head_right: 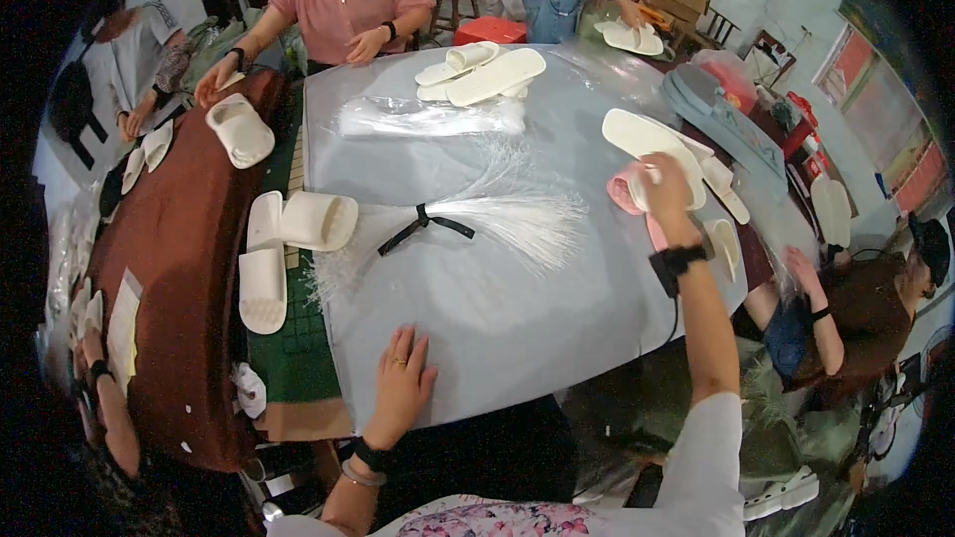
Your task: Assembling and inspecting white slippers at a factory work table.
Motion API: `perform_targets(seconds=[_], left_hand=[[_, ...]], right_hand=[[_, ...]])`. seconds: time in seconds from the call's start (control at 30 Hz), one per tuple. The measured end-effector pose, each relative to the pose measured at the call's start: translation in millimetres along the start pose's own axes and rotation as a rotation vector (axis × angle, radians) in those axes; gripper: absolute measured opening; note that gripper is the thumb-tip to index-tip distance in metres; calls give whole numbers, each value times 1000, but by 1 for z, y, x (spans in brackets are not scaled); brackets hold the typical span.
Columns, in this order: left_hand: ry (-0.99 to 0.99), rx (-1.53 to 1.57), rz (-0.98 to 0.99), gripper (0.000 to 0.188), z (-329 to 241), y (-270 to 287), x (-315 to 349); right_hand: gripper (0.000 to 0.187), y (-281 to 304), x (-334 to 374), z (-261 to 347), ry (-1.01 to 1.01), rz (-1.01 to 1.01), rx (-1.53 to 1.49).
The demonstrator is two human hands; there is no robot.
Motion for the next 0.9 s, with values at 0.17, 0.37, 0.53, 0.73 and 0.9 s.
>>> perform_targets(seconds=[0.17, 0.37, 0.53, 0.73, 0.9], left_hand=[[1, -134, 52, 51, -2, -5, -1], [-46, -88, 187, 60, -12, 32, -45], [-119, -289, 8, 70, 13, 38, -141], [99, -245, 298, 83, 52, -41, -203], [132, -230, 288, 83, 92, -28, -184]], right_hand=[[17, -96, -16, -39, 52, 184, 62], [22, -152, -23, -56, -46, 365, 589], [27, -191, -4, -19, -256, 221, 413], [14, -161, 2, -117, -222, 400, 260], [5, -57, 25, -44, -382, 242, -769]])
Point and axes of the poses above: each hand's wrist, its own x-axis away from the middle knuckle, its own y-axis out of the back of the hand, z = x × y, the point moved 1 cm from there along -x, towards the middle knuckle, and after that the axes turned 2 degrees about z, right-handed, at the moved point
